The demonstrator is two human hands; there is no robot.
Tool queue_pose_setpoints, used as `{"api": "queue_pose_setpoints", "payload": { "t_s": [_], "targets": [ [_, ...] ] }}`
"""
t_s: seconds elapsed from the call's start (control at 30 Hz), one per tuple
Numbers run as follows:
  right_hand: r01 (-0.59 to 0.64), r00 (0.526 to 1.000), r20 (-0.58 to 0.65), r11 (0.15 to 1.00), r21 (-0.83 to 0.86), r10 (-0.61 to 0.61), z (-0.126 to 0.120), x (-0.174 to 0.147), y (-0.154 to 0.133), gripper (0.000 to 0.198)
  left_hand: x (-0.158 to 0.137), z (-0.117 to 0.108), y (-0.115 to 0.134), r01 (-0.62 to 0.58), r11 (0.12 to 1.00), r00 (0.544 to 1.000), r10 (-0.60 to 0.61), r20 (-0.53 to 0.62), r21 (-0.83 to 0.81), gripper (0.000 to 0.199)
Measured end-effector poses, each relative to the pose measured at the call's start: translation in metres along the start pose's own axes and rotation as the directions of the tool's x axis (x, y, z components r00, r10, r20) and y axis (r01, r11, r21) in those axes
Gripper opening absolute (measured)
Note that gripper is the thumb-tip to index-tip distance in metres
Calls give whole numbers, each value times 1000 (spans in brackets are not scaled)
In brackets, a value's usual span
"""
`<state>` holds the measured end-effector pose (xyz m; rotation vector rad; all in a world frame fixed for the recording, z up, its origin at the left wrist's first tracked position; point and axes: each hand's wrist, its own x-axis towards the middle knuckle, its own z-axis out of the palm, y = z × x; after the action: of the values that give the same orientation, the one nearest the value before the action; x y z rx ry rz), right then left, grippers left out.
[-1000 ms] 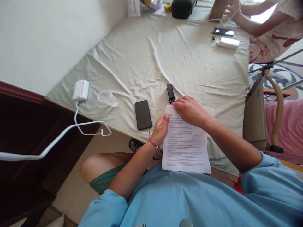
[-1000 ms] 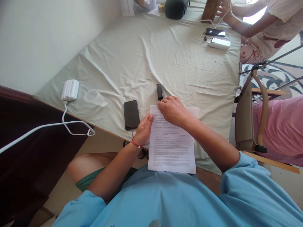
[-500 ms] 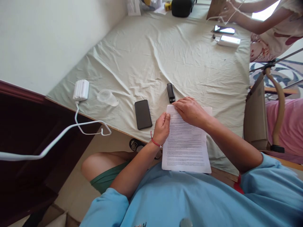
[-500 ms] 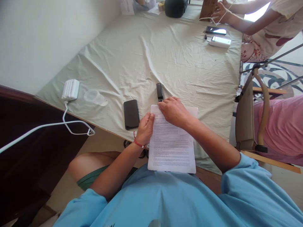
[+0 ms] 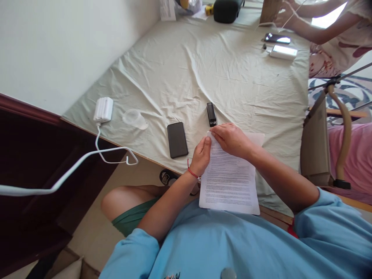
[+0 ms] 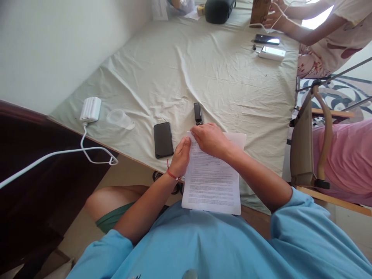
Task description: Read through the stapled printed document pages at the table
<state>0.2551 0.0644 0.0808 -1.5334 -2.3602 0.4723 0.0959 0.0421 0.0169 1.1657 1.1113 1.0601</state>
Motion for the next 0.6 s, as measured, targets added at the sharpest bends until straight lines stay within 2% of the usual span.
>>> {"api": "queue_pose_setpoints", "payload": {
  "t_s": [0.1, 0.23, 0.3, 0.43, 0.5, 0.6],
  "targets": [
    [13, 1000, -15, 1000, -13, -13, -1, 0, 0, 33, 4, -4, 5, -7, 999, 999, 4, 54, 46, 56],
    [0, 1000, -25, 1000, -30, 0, -3, 0, 1, 34, 7, -7, 9, -80, 984, 995, 70, 66, 159, 58],
    [-1, 1000, -14, 1000, -2, 1, -4, 1, 3, 33, 10, -7, 7, -81, 985, 994, 69, 82, 152, 56],
    [-110, 994, -8, 994, 20, 110, -8, 6, 16, 31, 21, -4, -6, 81, 997, 995, -80, 66, -15, 51],
    [-176, 983, 56, 984, 27, 174, -8, 11, 27, 31, 28, 0, -13, 204, 970, 978, -197, 64, -130, 47],
    [-208, 962, 184, 978, 22, 201, -2, 26, 47, 28, 34, 5, -18, 356, 899, 935, -345, 87, -255, 33]
  ]
}}
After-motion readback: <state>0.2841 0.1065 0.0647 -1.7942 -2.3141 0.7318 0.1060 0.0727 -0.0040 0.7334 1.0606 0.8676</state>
